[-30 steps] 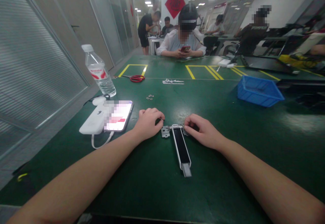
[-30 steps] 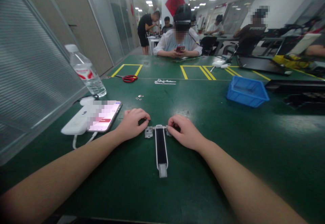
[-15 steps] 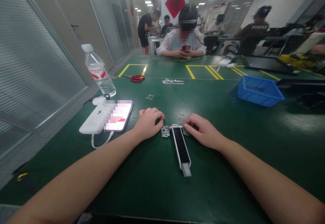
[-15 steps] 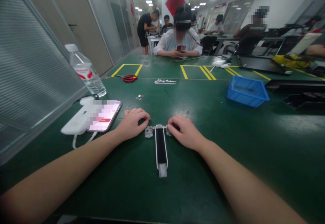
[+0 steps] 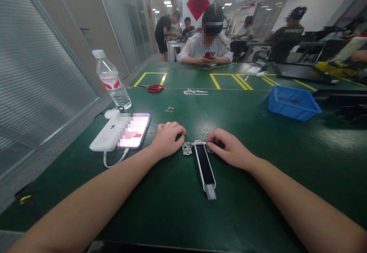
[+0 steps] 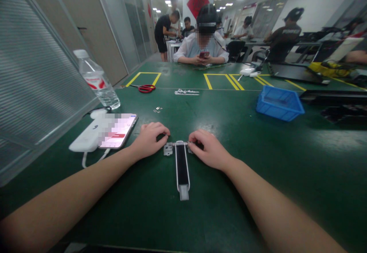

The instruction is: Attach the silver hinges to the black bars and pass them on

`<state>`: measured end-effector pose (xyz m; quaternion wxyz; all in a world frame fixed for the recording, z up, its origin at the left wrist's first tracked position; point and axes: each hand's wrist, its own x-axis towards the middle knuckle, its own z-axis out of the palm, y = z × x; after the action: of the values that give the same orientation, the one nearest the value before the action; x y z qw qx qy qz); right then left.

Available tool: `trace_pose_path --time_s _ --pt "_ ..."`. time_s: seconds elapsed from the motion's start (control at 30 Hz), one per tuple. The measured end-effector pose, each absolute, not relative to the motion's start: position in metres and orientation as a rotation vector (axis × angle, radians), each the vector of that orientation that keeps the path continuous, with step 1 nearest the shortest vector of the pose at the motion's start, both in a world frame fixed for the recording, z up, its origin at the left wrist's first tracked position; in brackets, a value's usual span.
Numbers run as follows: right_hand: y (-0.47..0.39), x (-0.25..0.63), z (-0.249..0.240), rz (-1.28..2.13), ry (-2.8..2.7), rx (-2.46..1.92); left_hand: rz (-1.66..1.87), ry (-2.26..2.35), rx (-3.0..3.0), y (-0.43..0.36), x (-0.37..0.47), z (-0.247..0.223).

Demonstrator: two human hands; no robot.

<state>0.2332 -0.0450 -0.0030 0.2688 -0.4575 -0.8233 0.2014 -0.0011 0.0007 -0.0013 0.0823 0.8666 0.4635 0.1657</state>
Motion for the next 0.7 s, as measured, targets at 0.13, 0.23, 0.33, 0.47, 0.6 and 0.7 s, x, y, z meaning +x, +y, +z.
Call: trace_pose_path --time_s 0.13,0.23,0.33,0.47,0.6,0.7 --pt "-0.0446 0.2329 -0.0028 0.548 -2.227 -1.246 0.491 1.384 2.593 0.0003 -0.0011 -0.0004" --pt "-0.0443 0.2325 -0.0030 0.538 -2.227 -1.254 0.493 1.380 2.596 0.0004 -0.0010 -0.0002" --pt "-0.0442 0.2322 -0.0036 0.528 -2.222 -1.250 0.487 1.384 2.591 0.0004 -0.0011 -0.0003" --pt "-0.0440 0.2320 -0.0045 0.524 -2.222 -1.250 0.486 1.385 2.592 0.0004 -0.0015 -0.0004" --pt "-0.0436 0.2318 -0.0055 0.519 -2.222 -1.244 0.477 1.385 2.594 0.0008 -0.0017 -0.0004" --pt "-0.0434 0.2318 -0.0060 0.517 -2.217 -1.242 0.482 1.387 2.595 0.0009 -0.0015 -0.0005"
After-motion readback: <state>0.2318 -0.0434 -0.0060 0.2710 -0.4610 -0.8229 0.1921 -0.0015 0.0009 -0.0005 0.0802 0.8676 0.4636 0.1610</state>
